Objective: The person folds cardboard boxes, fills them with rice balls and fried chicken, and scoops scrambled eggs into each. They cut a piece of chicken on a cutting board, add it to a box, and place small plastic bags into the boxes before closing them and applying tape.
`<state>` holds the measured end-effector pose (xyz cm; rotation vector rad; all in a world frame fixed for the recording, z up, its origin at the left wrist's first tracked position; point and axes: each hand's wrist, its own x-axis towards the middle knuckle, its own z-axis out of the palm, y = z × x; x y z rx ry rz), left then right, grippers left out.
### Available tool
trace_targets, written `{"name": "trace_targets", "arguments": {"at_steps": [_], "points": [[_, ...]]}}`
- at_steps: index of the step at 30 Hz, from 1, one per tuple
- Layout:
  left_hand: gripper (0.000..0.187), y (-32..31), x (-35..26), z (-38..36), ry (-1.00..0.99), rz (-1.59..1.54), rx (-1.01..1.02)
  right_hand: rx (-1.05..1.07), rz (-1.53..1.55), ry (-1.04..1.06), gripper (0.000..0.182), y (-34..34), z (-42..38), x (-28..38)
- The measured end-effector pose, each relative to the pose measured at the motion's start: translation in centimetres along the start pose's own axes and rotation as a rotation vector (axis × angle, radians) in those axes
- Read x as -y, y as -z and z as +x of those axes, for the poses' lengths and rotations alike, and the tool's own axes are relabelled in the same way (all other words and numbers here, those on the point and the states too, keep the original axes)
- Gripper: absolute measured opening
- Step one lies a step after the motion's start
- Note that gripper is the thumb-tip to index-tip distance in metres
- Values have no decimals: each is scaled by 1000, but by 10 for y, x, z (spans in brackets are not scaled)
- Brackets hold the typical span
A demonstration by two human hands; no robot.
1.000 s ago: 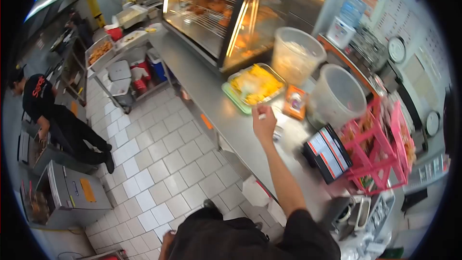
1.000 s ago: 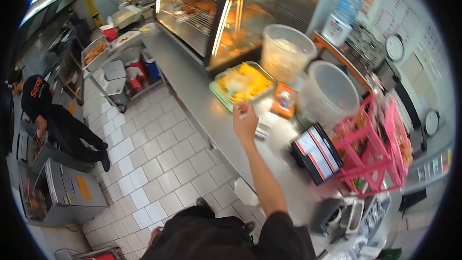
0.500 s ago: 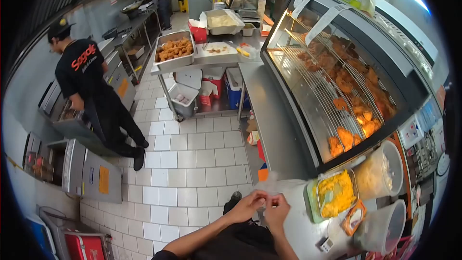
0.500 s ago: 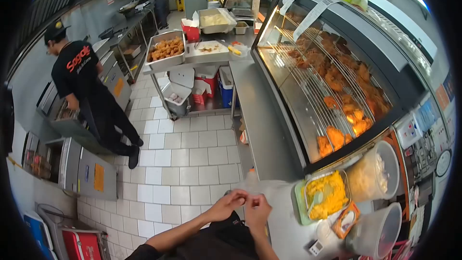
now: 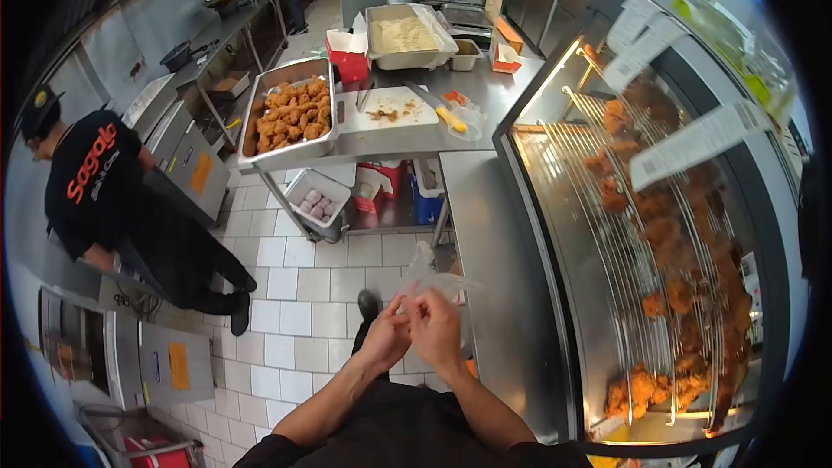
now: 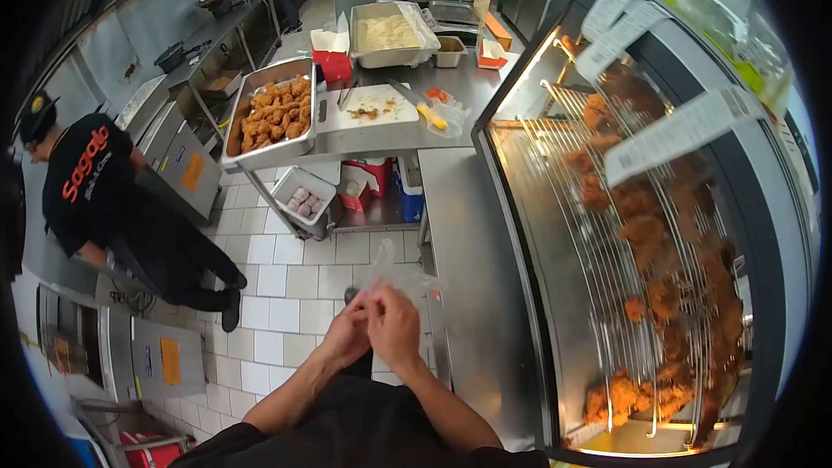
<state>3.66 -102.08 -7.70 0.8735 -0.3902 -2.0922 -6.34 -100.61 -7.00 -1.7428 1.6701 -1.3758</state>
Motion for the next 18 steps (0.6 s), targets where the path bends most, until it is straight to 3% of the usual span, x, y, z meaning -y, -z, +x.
{"name": "trace_targets", "arguments": {"at_steps": [2,4,5,6,8,10,11,14,15,18], "points": [[32,13,-33,59,62,72,111,-97,7,-142,19,-17,56,-14],[36,22,-63,122,214,73,258,-94,14,-71,20,-40,100,-25],[56,56,-75,179,418,-318,782,-79,5,-32,21,-51,122,-25],[56,44,-101,207,455,-312,801,-59,-11,6,21,-61,147,-25],[67,2,-152,231,354,-57,220,-80,-35,23,22,-73,190,-21],[70,-27,-193,254,335,-69,280,-134,-7,-6,22,-81,237,-25],[71,-30,-205,268,284,-120,535,-191,1,-127,23,-81,253,-31],[69,-34,-208,296,292,-170,687,-271,32,-324,22,-68,287,-40],[72,-15,-188,321,329,41,585,-245,17,-326,21,-67,291,-41],[78,-10,-173,333,497,197,343,-150,135,-385,21,-78,290,-42]]}}
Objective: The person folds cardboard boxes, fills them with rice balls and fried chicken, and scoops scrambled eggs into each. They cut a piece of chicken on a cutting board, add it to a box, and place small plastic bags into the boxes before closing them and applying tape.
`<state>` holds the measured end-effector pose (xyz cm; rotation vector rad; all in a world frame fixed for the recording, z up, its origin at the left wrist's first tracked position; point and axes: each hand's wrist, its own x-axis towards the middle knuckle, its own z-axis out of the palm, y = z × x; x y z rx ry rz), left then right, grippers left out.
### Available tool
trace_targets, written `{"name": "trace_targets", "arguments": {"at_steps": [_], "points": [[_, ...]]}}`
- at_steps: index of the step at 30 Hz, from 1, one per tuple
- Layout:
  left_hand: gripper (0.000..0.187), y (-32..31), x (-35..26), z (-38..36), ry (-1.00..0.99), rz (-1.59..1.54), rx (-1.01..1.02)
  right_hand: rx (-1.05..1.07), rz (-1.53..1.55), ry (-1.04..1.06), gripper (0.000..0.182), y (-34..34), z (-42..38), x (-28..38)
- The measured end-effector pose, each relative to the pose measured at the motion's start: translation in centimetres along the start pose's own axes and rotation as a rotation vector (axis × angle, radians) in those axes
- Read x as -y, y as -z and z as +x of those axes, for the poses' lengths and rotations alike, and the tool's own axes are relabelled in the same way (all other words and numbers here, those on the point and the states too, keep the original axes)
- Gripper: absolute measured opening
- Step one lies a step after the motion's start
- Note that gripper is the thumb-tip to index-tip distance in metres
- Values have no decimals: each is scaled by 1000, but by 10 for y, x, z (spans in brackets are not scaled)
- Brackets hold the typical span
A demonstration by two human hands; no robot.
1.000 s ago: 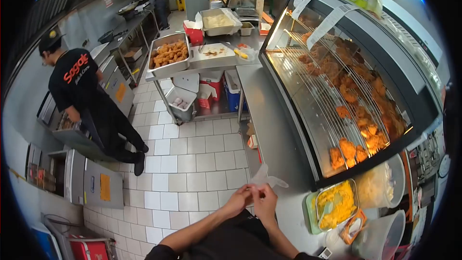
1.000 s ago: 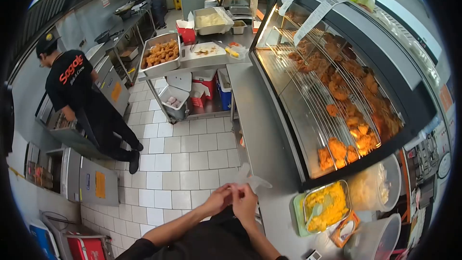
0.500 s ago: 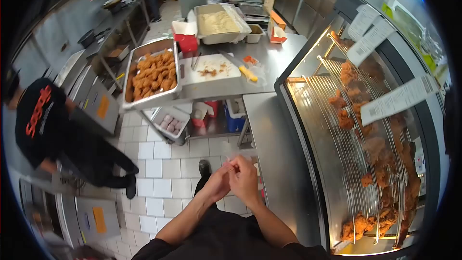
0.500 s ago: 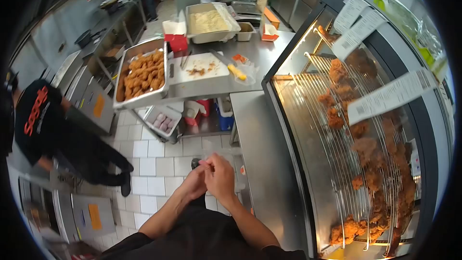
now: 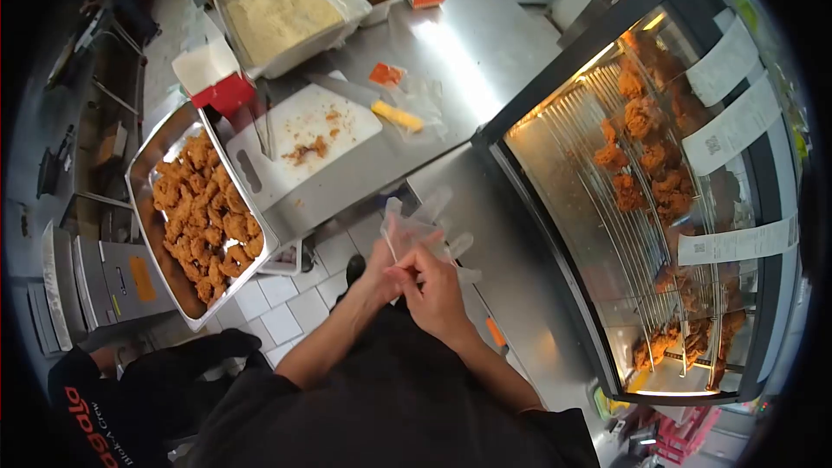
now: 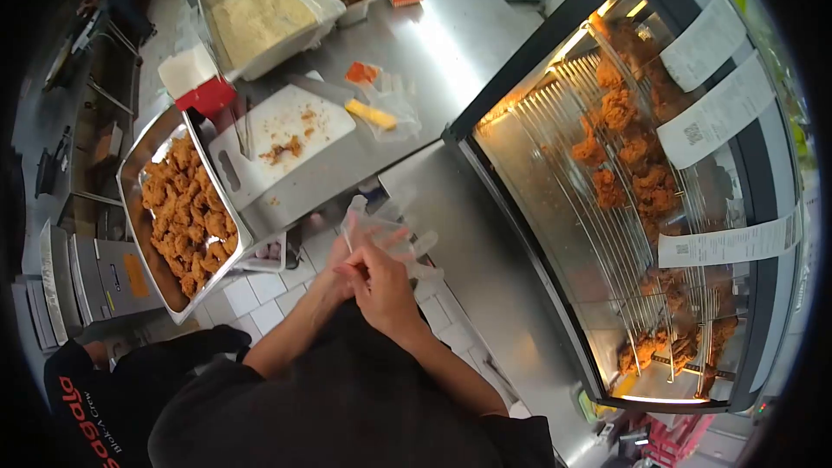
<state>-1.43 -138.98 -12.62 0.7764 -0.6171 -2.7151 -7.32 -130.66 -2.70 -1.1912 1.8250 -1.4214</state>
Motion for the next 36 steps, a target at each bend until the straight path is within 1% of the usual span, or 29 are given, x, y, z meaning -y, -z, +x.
{"name": "trace_targets", "arguments": {"at_steps": [1,2,4,5,6,7,8,9,10,12,13,14,15,16,17,18,20,21,22,23,25,27,28,30,32,33,34,35,36], "points": [[78,3,-6,2,171,-111,3,107,-35,-160,22,1,-3,6],[78,6,-10,0,341,-217,7,104,-30,-186,22,-1,-7,3],[80,-7,-21,-19,339,-231,18,-26,-349,42,31,-7,-13,-4],[80,-10,-23,-23,289,-157,-35,-6,-291,7,42,-8,-14,-5],[80,-10,-23,-26,239,-81,-87,-9,-283,-7,42,-10,-15,-9],[74,-4,-15,-24,153,-57,-213,13,-219,15,42,-14,-18,-17],[74,6,-7,-28,189,-50,-229,29,-152,22,42,-19,-25,-25],[70,2,-5,-38,91,-31,-301,42,-109,-18,36,-26,-30,-33],[66,6,2,-48,-3,-11,-374,30,-96,-76,36,-31,-38,-39],[63,53,12,-67,66,-6,-215,118,172,-151,31,-39,-49,-49],[59,38,15,-73,84,-56,-345,101,175,-169,28,-40,-56,-48],[59,29,17,-81,108,-50,-359,125,218,-228,29,-40,-63,-46],[57,22,18,-88,167,-36,-365,83,245,-286,30,-42,-75,-45],[53,23,23,-94,197,24,-272,31,265,-339,30,-44,-87,-43],[64,24,29,-99,221,85,-178,-31,192,-358,29,-47,-100,-42],[64,26,39,-103,262,100,-147,-80,180,-376,29,-50,-114,-43],[63,33,61,-109,270,230,2,-253,86,-394,22,-62,-145,-52],[56,70,79,-109,391,150,97,-250,67,-316,13,-66,-165,-63],[56,78,98,-118,418,145,114,-272,52,-334,13,-69,-186,-54],[53,77,109,-121,441,136,-28,-298,31,-360,9,-69,-200,-45],[50,66,117,-124,418,144,-12,-343,14,-401,6,-69,-221,-29],[50,51,128,-132,410,212,-29,-452,-6,-356,6,-79,-247,-34],[52,62,137,-128,497,270,-18,-507,-26,-315,7,-78,-257,-33],[58,82,156,-122,672,387,22,-541,-30,-343,8,-73,-277,-28],[76,91,174,-118,662,573,206,-577,29,-422,8,-68,-295,-32],[76,89,186,-110,678,615,245,-598,44,-410,8,-64,-304,-36],[81,84,199,-103,784,713,77,-617,62,-403,8,-61,-313,-42],[88,84,215,-93,875,814,-95,-648,20,-304,12,-65,-324,-57],[90,117,229,-76,1139,294,194,-583,-76,-237,13,-66,-332,-71]]}}
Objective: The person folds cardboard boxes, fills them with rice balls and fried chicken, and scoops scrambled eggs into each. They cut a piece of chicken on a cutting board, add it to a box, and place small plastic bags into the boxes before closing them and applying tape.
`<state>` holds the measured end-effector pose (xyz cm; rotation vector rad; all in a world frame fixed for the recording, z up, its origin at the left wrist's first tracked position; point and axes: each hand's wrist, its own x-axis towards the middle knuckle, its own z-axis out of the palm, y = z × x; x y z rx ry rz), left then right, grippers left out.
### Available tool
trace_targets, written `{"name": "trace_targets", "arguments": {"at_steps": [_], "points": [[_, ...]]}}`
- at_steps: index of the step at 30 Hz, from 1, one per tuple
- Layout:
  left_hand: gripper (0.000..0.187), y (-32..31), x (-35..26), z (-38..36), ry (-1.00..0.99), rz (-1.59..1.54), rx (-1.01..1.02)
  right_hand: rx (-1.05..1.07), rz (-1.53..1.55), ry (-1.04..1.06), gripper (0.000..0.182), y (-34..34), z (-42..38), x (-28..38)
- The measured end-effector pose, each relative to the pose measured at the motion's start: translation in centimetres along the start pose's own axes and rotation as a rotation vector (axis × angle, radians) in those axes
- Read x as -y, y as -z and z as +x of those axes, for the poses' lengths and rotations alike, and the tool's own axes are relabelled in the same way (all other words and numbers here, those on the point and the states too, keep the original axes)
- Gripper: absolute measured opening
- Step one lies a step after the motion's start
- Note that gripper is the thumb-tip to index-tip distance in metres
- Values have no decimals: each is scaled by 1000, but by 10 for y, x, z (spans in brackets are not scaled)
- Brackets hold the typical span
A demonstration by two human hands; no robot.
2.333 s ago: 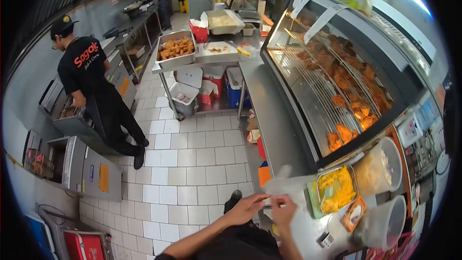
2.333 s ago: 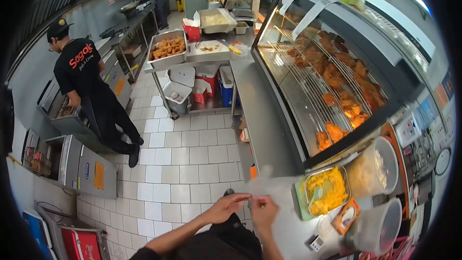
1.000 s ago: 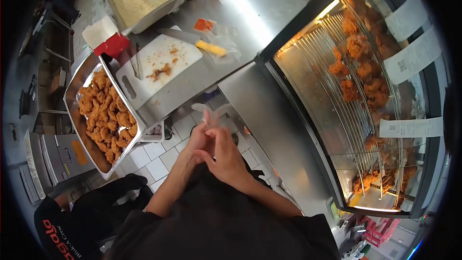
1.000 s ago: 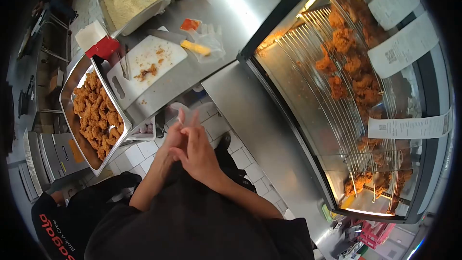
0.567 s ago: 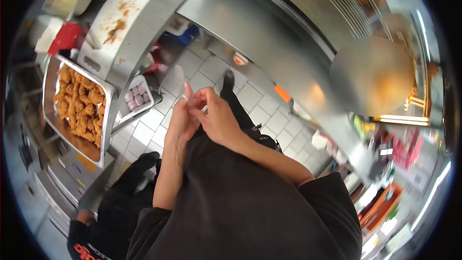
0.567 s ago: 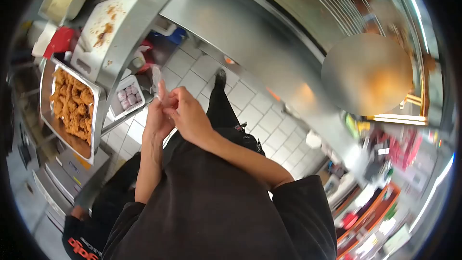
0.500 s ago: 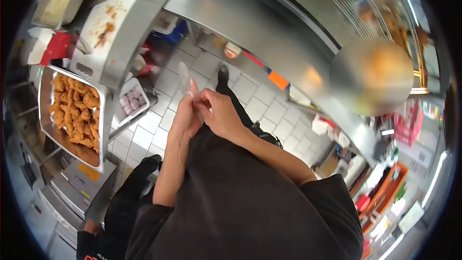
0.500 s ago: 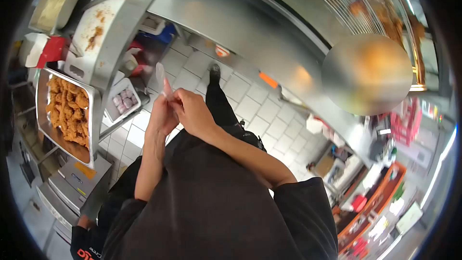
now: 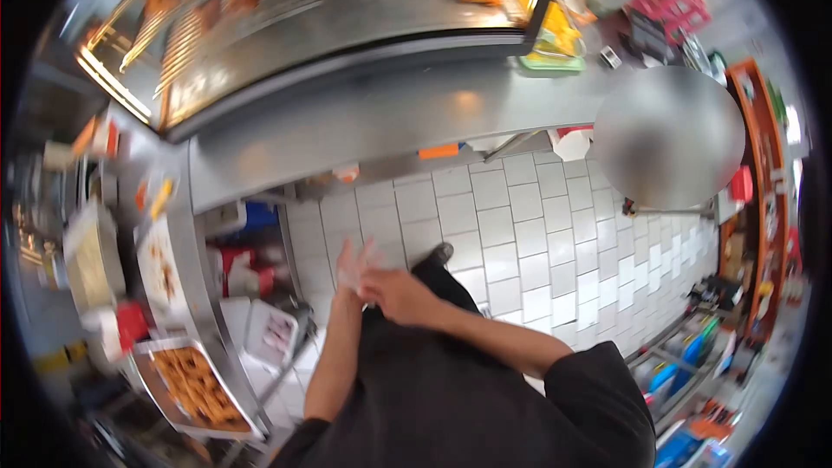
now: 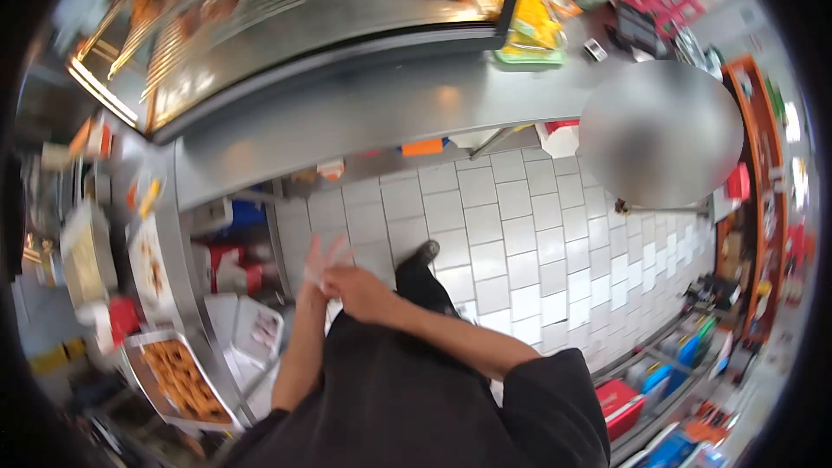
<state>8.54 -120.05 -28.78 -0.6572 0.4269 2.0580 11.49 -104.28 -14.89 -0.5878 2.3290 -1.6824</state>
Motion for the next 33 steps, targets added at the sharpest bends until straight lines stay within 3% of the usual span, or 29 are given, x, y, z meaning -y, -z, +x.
{"name": "trace_targets", "arguments": {"at_steps": [1,2,3,4,5,7,8,9,10,11,12,14,15,16,17,18,20,22,23,25,26,28,31,33], "points": [[93,40,-3,10,164,-291,510,-69,-54,-15,10,-6,-5,-16],[86,43,-2,13,211,-297,323,5,-32,-73,8,-4,-8,-38],[80,41,-6,32,253,-283,132,-173,-64,131,5,-19,-11,-76],[80,53,-12,71,320,-212,112,151,13,-216,6,2,-3,-86],[77,77,-9,100,24,131,-95,159,83,-228,8,0,0,-132],[69,154,-24,146,-147,519,-347,179,138,-303,12,-9,3,-223],[65,166,-35,177,-203,650,-364,194,103,-353,14,-1,15,-271],[61,177,-46,207,-257,782,-389,-75,40,-277,14,-6,23,-327],[59,139,-49,237,-508,997,-328,-244,258,-424,11,-10,41,-390],[59,129,-67,262,-542,1022,-331,-506,430,-399,12,6,53,-425],[60,122,-94,291,-592,1046,-322,-627,547,-396,14,23,69,-464],[61,115,-141,343,-751,1043,119,-1101,400,-401,31,47,107,-536],[57,115,-169,371,-798,1122,352,-1168,442,-410,37,66,118,-565],[54,107,-181,394,-899,1237,389,-1230,483,-426,42,80,128,-588],[51,99,-193,417,-1009,1342,419,-1267,456,-383,46,86,140,-607],[48,81,-194,435,-1187,1476,234,-1300,429,-339,50,89,149,-623],[50,50,-192,462,-1259,1673,170,-1246,455,-260,51,96,153,-623],[37,41,-209,488,-1345,1552,218,-1177,444,-157,52,106,165,-631],[37,45,-210,490,-1386,1528,209,-1249,401,-76,52,107,172,-637],[39,40,-183,485,-1319,1334,-45,-1403,235,21,44,102,176,-641],[39,52,-186,489,-1347,1311,-58,-1375,227,40,44,101,174,-645],[33,68,-187,498,-1407,976,182,-1446,-615,302,33,104,169,-660],[18,87,-144,497,-1574,998,6,-1321,-769,245,37,99,163,-666],[14,102,-132,503,-1873,1240,-168,-1243,-905,205,39,101,159,-672]]}}
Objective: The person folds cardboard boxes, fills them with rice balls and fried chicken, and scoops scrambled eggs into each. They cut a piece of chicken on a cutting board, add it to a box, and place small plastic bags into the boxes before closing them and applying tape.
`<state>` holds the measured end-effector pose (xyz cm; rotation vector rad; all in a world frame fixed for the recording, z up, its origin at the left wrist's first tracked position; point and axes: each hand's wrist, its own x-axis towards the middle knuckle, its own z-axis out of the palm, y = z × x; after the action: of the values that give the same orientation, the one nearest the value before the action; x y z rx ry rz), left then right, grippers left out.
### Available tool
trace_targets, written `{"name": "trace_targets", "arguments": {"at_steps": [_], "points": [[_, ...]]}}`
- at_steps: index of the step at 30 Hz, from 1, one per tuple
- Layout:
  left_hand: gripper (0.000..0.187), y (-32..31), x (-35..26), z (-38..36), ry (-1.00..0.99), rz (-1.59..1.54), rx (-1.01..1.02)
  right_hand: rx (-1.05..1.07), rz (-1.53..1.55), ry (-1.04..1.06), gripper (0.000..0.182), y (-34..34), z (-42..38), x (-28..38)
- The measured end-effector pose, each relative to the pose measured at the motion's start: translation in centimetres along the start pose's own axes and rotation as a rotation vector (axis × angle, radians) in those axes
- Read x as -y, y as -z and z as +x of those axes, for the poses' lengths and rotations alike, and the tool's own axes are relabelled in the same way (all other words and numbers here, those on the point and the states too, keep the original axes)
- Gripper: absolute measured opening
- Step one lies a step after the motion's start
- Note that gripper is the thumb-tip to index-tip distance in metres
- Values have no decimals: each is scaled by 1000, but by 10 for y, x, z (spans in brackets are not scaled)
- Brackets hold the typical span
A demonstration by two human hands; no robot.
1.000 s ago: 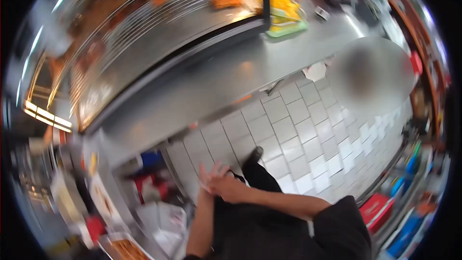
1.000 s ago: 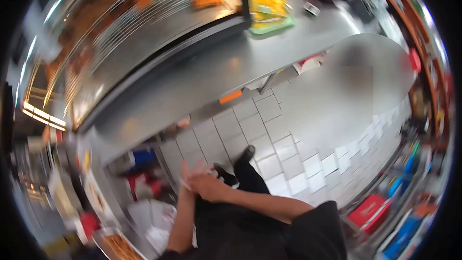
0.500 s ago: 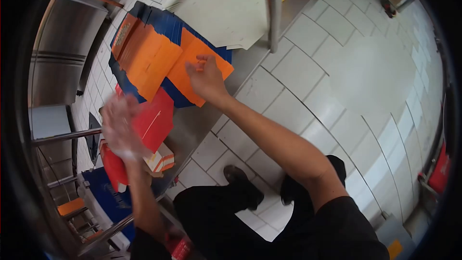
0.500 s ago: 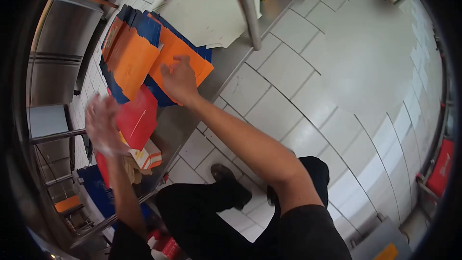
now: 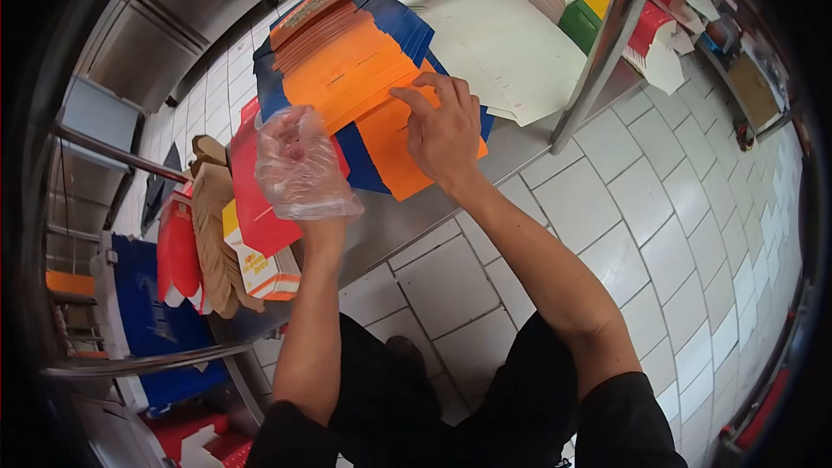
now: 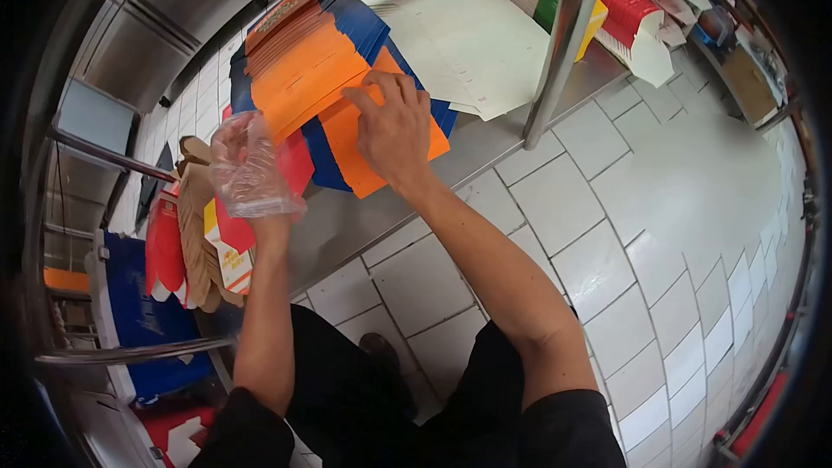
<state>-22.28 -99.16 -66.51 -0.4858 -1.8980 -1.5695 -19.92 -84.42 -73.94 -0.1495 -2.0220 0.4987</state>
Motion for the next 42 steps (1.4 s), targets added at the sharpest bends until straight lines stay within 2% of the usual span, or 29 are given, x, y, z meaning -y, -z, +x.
{"name": "trace_targets", "arguments": {"at_steps": [3,5,7,8,9,14,16,22,24,27,30,35,42], "points": [[12,8,1,1,0,-155,-3,1,-15,66,38,0,-3,-12],[11,10,-5,2,15,-167,6,40,-87,174,26,4,-5,-18],[11,12,-6,1,34,-167,23,71,-98,205,29,9,-2,-21],[11,11,-6,1,-18,-142,53,95,-110,224,32,11,1,-22],[11,11,-7,0,-68,-117,85,99,-108,227,32,11,1,-23],[12,12,-11,-1,-49,-110,91,81,-102,160,47,9,5,-25],[12,13,-8,-1,-53,-104,80,85,-112,165,46,7,7,-25],[13,11,-3,-2,101,-230,111,106,-155,192,41,3,2,-26],[13,10,-3,-1,237,-282,104,99,-185,210,38,3,5,-26],[13,12,3,-1,159,-246,130,125,-196,226,37,3,5,-27],[13,11,3,-1,221,-229,146,152,-179,231,42,1,3,-34],[13,7,10,0,194,-250,145,177,-148,146,55,-4,5,-30],[14,8,17,0,157,-229,153,206,-151,173,54,-5,8,-25]]}}
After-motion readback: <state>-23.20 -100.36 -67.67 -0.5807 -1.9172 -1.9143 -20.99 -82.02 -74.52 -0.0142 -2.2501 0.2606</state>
